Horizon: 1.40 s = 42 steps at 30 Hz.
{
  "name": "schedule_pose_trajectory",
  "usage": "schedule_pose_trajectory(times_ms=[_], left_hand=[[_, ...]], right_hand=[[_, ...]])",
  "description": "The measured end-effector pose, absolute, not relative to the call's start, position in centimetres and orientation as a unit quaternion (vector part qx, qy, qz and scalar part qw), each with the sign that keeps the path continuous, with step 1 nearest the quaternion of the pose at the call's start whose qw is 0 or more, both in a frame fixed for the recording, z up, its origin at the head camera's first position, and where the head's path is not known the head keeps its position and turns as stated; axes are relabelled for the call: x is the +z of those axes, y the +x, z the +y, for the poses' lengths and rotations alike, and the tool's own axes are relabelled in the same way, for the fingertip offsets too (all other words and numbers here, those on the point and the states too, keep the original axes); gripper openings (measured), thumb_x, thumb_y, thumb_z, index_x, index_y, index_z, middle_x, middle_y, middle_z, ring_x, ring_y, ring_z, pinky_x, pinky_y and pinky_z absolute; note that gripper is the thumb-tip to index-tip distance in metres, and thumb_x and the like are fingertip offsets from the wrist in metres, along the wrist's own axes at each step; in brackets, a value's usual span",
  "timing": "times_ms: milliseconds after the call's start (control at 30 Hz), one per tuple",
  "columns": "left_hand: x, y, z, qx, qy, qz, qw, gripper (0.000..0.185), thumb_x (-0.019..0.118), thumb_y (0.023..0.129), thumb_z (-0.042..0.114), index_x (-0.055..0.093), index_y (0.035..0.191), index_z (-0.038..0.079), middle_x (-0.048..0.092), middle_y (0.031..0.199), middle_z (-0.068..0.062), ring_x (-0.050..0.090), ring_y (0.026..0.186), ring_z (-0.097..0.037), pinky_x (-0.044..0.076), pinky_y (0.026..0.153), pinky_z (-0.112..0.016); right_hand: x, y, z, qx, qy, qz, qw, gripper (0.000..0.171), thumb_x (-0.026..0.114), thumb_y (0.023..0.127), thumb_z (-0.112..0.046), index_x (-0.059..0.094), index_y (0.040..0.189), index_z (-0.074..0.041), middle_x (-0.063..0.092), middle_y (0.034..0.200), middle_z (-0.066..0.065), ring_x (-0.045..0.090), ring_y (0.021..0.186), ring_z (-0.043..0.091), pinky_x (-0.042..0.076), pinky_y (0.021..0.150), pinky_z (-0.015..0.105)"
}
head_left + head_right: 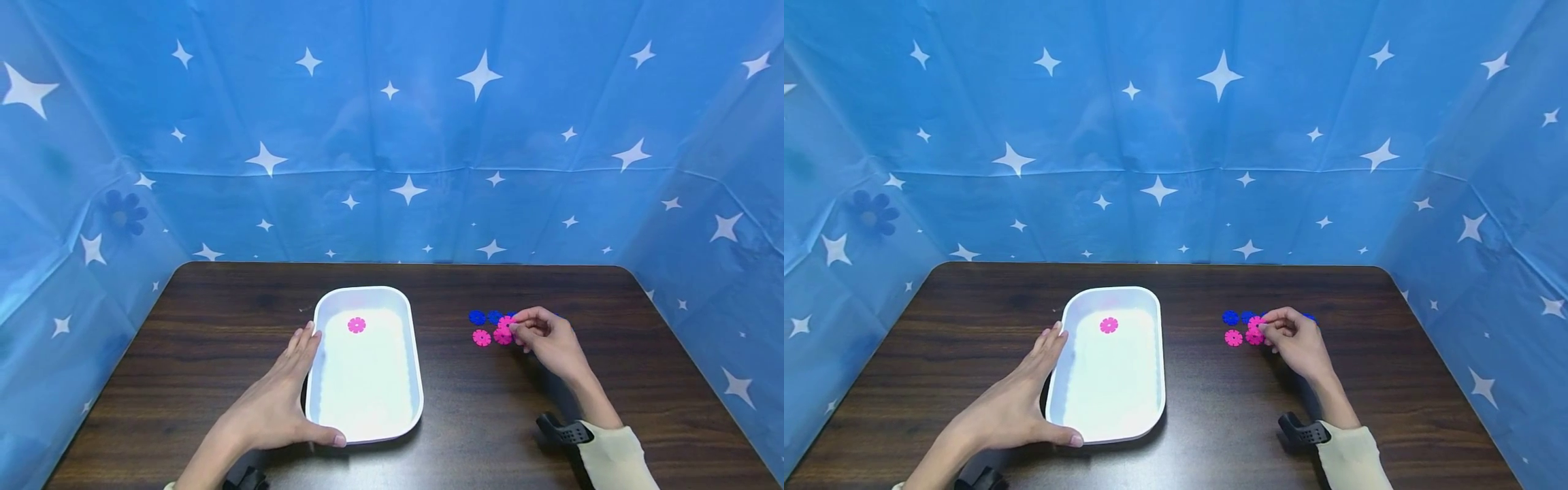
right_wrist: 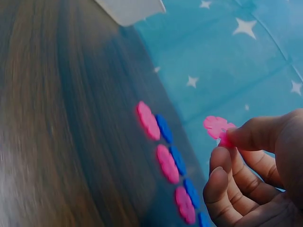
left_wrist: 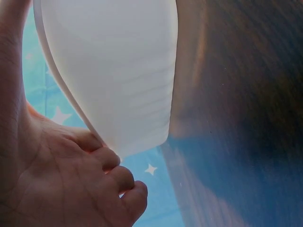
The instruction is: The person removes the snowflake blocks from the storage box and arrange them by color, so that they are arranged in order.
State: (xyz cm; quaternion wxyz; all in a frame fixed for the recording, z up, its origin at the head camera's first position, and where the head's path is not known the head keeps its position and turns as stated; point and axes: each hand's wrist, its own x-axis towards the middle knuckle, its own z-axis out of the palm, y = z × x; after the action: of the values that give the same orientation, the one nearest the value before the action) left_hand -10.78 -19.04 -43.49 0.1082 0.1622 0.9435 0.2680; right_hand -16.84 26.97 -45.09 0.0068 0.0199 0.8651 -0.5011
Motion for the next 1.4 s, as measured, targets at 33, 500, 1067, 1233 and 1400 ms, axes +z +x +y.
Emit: schedule_pose_trajectory(times_ms=[33,500,1067,1233,1400], left_hand=[[-43.5,-10.8,-19.0,0.269,0.163,0.943,0.109,0.158,0.078,0.048,0.090,0.006,0.167,0.015,-0.002,0.175,-0.007,0.000,0.162,-0.032,0.024,0.120,-0.070],[-43.5,-10.8,-19.0,0.271,0.163,0.942,0.109,0.158,0.078,0.048,0.090,0.007,0.166,0.014,-0.002,0.175,-0.007,0.000,0.162,-0.032,0.024,0.121,-0.068],[-43.5,-10.8,-19.0,0.269,0.161,0.943,0.112,0.159,0.077,0.047,0.091,0.006,0.167,0.015,-0.003,0.175,-0.006,0.000,0.162,-0.032,0.025,0.121,-0.068],[-43.4,-10.8,-19.0,0.271,0.163,0.942,0.113,0.158,0.077,0.048,0.091,0.006,0.167,0.014,-0.002,0.175,-0.008,0.000,0.162,-0.033,0.024,0.121,-0.069],[-43.3,-10.7,-19.0,0.272,0.166,0.941,0.115,0.158,0.076,0.049,0.092,0.005,0.167,0.014,-0.002,0.175,-0.008,0.001,0.162,-0.034,0.024,0.120,-0.070]], right_hand=[[-45.1,-16.8,27.3,-0.497,0.024,0.867,0.006,0.024,0.066,0.101,-0.020,0.064,0.118,-0.003,0.068,0.100,0.018,0.068,0.081,0.023,0.059,0.069,0.030],[-46.0,-16.6,30.9,-0.445,0.091,0.891,0.000,0.029,0.064,0.103,-0.025,0.065,0.120,-0.003,0.071,0.101,0.015,0.066,0.078,0.015,0.057,0.064,0.028],[-46.8,-16.5,31.6,-0.309,0.108,0.944,-0.050,0.014,0.071,0.092,-0.015,0.072,0.098,-0.003,0.072,0.085,0.010,0.060,0.072,0.021,0.044,0.064,0.029],[-47.0,-16.6,31.7,-0.296,0.103,0.948,-0.063,0.012,0.071,0.092,-0.015,0.071,0.095,-0.003,0.072,0.082,0.009,0.060,0.069,0.019,0.045,0.063,0.029],[-46.9,-16.5,31.6,-0.299,0.105,0.946,-0.069,0.014,0.070,0.095,-0.018,0.071,0.096,-0.004,0.071,0.082,0.009,0.059,0.070,0.019,0.044,0.063,0.029]])
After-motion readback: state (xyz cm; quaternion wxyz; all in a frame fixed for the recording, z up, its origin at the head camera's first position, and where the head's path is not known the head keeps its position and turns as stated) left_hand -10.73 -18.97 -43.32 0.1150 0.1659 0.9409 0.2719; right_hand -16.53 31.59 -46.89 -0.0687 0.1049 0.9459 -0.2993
